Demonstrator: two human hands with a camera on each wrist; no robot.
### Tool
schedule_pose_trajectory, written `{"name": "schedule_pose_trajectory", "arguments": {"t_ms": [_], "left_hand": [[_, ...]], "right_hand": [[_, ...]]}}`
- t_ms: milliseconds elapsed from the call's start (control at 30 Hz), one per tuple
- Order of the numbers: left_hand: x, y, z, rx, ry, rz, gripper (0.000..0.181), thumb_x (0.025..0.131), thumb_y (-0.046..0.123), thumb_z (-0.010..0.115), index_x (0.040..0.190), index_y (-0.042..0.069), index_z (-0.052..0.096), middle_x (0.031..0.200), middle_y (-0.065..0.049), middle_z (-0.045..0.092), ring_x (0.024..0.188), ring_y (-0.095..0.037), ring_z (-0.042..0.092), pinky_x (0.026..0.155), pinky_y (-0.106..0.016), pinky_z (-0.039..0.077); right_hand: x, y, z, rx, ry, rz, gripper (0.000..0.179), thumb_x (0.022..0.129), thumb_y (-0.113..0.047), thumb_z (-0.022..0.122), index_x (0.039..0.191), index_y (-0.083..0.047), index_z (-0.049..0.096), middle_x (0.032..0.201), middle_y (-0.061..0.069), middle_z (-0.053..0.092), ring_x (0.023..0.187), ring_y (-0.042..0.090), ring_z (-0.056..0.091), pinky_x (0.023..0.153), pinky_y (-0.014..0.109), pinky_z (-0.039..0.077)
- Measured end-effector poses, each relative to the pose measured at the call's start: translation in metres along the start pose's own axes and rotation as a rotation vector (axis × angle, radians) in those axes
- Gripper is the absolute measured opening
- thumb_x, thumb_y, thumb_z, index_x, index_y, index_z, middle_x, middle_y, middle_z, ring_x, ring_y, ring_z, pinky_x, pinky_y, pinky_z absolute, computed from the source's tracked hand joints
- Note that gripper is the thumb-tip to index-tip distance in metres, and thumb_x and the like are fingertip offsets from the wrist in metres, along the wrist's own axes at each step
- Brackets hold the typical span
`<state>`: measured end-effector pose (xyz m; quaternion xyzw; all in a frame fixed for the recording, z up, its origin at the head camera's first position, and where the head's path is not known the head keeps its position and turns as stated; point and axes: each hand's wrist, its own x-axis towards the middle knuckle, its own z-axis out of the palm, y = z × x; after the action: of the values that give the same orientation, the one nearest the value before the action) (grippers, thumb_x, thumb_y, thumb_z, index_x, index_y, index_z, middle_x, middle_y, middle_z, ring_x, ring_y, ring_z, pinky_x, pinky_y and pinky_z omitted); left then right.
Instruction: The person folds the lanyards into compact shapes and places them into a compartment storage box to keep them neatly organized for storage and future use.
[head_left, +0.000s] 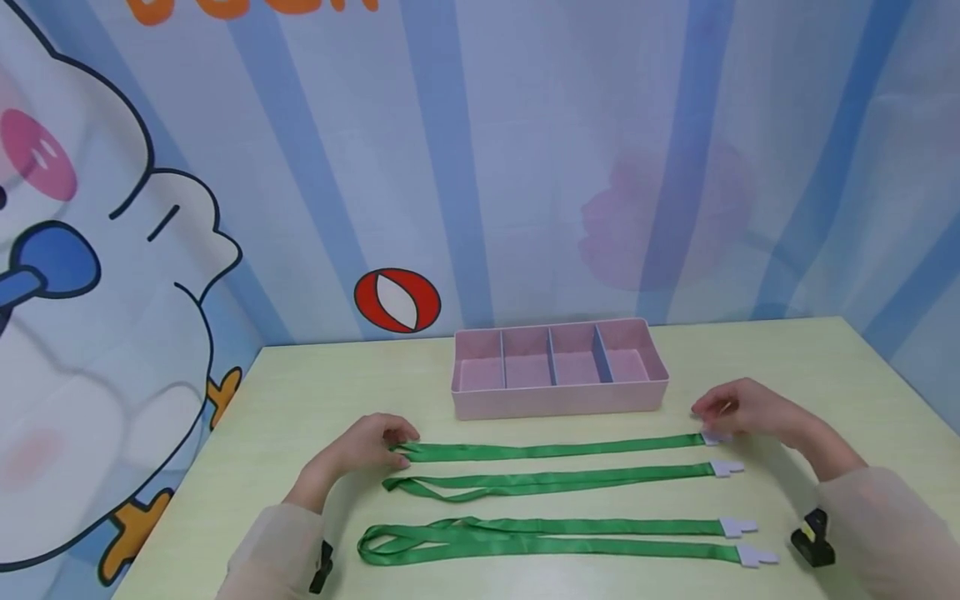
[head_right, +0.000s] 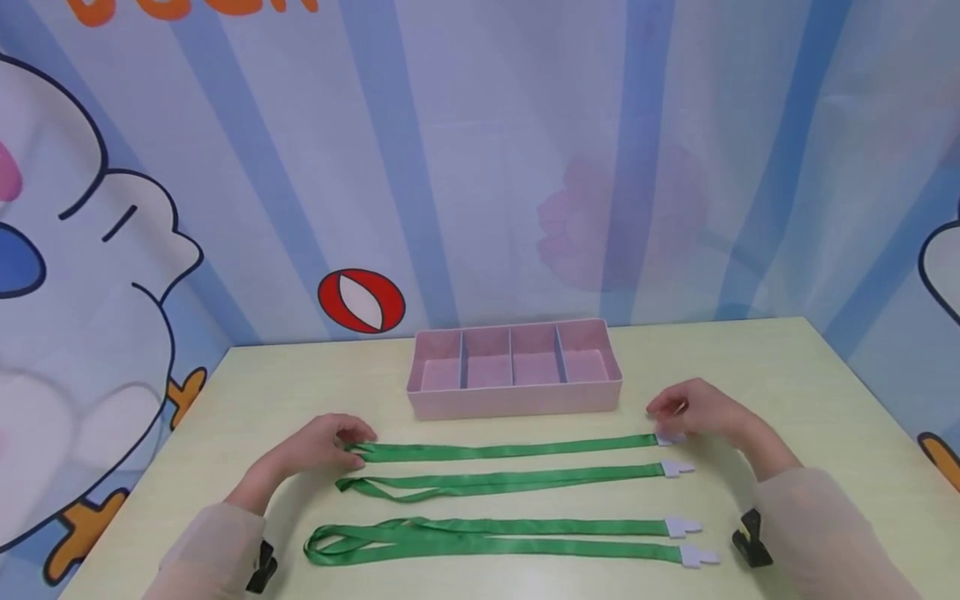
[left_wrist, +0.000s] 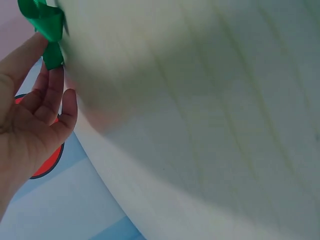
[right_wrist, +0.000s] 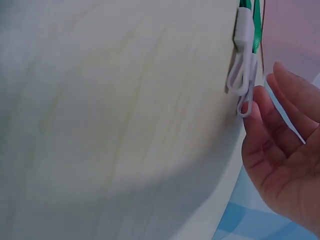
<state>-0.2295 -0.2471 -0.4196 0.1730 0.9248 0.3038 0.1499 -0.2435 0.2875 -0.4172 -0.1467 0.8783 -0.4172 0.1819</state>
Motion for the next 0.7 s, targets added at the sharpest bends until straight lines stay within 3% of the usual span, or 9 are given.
{"name": "schedule_pose_trajectory", "arguments": {"t_ms": [200,367,700], "left_hand": [[0.0010,-0.0031,0.0013,0.013,0.022,0.063,0.019,0.077,0.003,0.074,0.095,0.006,0.067,0.085,0.002,0.061,0.079,-0.015,0.052,0.077,-0.032,0.048],[0.0015,-0.0060,0.0017,0.005,0.028,0.079,0.017,0.077,0.003,0.074,0.093,0.006,0.068,0.083,0.002,0.061,0.077,-0.014,0.052,0.075,-0.030,0.048],[-0.0022,-0.0061,0.0007,-0.015,0.039,0.134,0.012,0.079,0.001,0.072,0.090,0.003,0.068,0.079,0.001,0.061,0.072,-0.012,0.052,0.068,-0.024,0.047]], "right_hand": [[0.0008,0.0013,0.0048,-0.088,0.036,-0.003,0.031,0.080,-0.013,0.073,0.101,0.008,0.065,0.082,0.004,0.061,0.072,0.014,0.050,0.062,0.025,0.046],[0.0029,0.0031,0.0083,-0.103,0.017,-0.005,0.028,0.077,-0.014,0.075,0.096,0.005,0.066,0.072,0.002,0.054,0.067,0.015,0.047,0.060,0.025,0.042],[0.0035,0.0041,0.0109,-0.151,0.005,-0.040,0.020,0.075,-0.011,0.077,0.087,0.000,0.066,0.070,0.000,0.049,0.066,0.014,0.044,0.056,0.023,0.038]]}}
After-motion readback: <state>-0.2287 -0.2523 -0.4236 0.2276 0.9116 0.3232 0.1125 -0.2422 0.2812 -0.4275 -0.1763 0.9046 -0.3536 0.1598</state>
